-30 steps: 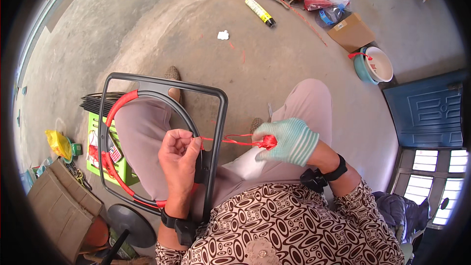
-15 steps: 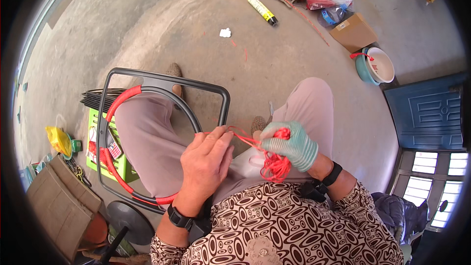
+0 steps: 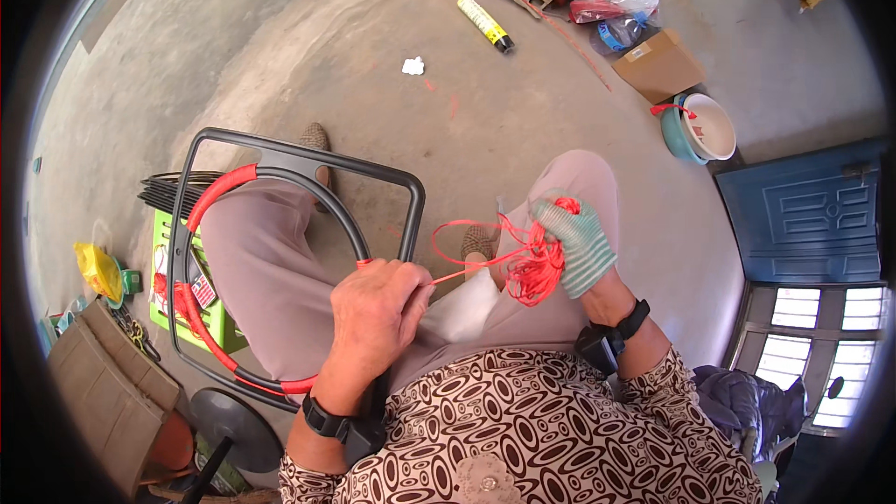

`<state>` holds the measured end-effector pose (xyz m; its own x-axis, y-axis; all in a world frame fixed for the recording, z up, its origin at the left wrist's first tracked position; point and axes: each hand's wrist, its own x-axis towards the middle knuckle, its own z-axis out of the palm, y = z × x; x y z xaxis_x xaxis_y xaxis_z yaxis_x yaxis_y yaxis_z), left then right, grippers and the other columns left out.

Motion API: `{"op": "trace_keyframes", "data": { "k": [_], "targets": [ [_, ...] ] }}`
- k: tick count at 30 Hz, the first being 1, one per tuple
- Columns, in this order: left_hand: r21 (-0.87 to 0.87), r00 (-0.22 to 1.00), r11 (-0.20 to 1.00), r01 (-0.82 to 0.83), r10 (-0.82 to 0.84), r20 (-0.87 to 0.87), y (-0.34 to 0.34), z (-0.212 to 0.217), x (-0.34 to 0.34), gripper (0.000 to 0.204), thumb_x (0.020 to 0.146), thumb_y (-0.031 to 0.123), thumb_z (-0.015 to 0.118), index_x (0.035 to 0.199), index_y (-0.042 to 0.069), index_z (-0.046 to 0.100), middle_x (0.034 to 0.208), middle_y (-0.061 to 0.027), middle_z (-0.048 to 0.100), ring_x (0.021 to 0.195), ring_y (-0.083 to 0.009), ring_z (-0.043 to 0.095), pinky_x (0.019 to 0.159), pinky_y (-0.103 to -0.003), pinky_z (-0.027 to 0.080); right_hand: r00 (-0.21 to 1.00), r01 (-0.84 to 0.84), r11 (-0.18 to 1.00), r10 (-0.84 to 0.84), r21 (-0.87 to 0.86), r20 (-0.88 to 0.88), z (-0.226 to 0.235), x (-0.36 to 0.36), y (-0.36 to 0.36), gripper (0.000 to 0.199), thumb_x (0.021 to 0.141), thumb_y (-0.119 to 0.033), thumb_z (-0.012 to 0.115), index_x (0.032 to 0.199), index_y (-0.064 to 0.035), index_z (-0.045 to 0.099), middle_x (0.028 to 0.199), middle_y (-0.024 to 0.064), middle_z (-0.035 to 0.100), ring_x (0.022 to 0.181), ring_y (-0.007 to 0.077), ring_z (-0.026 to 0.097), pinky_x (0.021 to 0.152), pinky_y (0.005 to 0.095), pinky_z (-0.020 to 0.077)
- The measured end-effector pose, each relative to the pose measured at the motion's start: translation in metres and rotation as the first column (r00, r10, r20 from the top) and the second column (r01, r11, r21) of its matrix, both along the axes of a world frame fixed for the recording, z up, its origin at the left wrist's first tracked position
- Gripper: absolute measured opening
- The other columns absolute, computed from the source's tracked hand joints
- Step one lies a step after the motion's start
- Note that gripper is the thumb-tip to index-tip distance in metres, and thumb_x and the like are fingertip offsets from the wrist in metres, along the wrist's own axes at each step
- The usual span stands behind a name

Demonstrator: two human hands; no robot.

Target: Threading and securing red plastic twine around the perimeter of a fan guard frame.

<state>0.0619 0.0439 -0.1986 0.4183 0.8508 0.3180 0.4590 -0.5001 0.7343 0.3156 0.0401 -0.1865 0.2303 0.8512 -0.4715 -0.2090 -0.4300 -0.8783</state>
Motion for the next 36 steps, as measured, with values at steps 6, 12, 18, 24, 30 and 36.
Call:
{"op": "trace_keyframes", "data": {
  "k": [6,12,18,24,30,36],
  "targets": [
    [-0.150,0.993,0.989,0.003,0.014,0.115,-0.002,-0.004,-0.007,0.011,0.072,0.004,0.064,0.076,0.007,0.054,0.064,-0.0068,0.053,0.057,-0.0254,0.052,0.053,-0.034,0.041,0.976,0.003,0.998,-0.016,-0.059,-0.216,-0.008,-0.006,-0.005,0.024,0.091,-0.023,0.056,0.100,-0.0006,0.059,0.066,0.0015,0.054,0.059,0.0083,0.049,0.057,0.0221,0.0426],
    [-0.252,0.972,0.962,0.104,-0.044,0.232,-0.001,-0.003,-0.007,0.008,0.077,0.005,0.063,0.076,0.003,0.055,0.062,-0.0060,0.051,0.054,-0.0175,0.046,0.051,-0.028,0.036,0.987,-0.159,0.985,0.158,0.066,0.013,-0.004,-0.014,-0.003,0.027,0.093,-0.025,0.053,0.104,0.0000,0.057,0.073,0.0082,0.061,0.068,0.0138,0.059,0.066,0.0243,0.0482],
    [-0.212,0.989,0.975,0.071,-0.040,0.144,-0.002,-0.004,-0.013,0.007,0.079,0.005,0.061,0.075,0.002,0.055,0.061,-0.0046,0.052,0.055,-0.0150,0.049,0.053,-0.027,0.038,0.949,0.295,0.955,-0.297,0.040,0.108,-0.027,0.039,0.020,0.033,0.090,-0.033,0.054,0.099,-0.0016,0.060,0.070,0.0054,0.057,0.063,0.0156,0.057,0.061,0.0283,0.0487],
    [-0.350,0.982,0.936,0.025,0.042,0.184,-0.005,-0.005,-0.024,0.006,0.078,0.003,0.061,0.075,0.002,0.056,0.062,-0.0043,0.053,0.055,-0.0142,0.049,0.052,-0.026,0.039,0.731,0.662,0.734,-0.677,0.153,0.089,-0.004,0.164,0.031,0.041,0.085,-0.039,0.061,0.109,-0.0068,0.059,0.068,-0.0012,0.041,0.062,0.0168,0.045,0.066,0.0376,0.0476],
    [-0.273,0.981,0.962,0.023,0.030,0.191,-0.006,-0.010,-0.018,0.007,0.074,0.000,0.065,0.079,0.003,0.060,0.066,-0.0071,0.057,0.056,-0.0176,0.055,0.055,-0.028,0.043,0.772,0.576,0.801,-0.599,0.164,0.211,0.002,0.224,0.006,0.051,0.085,-0.045,0.060,0.116,-0.0054,0.055,0.074,-0.0028,0.036,0.064,0.0085,0.038,0.059,0.0275,0.0408],
    [-0.201,0.861,0.916,-0.347,0.396,0.318,-0.008,-0.018,-0.020,0.010,0.078,-0.004,0.061,0.088,-0.002,0.058,0.080,-0.0045,0.059,0.065,-0.0097,0.056,0.057,-0.022,0.045,0.720,0.632,0.755,-0.655,0.174,0.230,-0.005,0.271,-0.005,0.048,0.086,-0.044,0.059,0.112,-0.0041,0.056,0.064,-0.0043,0.036,0.052,0.0068,0.032,0.049,0.0236,0.0324]
  ]
}}
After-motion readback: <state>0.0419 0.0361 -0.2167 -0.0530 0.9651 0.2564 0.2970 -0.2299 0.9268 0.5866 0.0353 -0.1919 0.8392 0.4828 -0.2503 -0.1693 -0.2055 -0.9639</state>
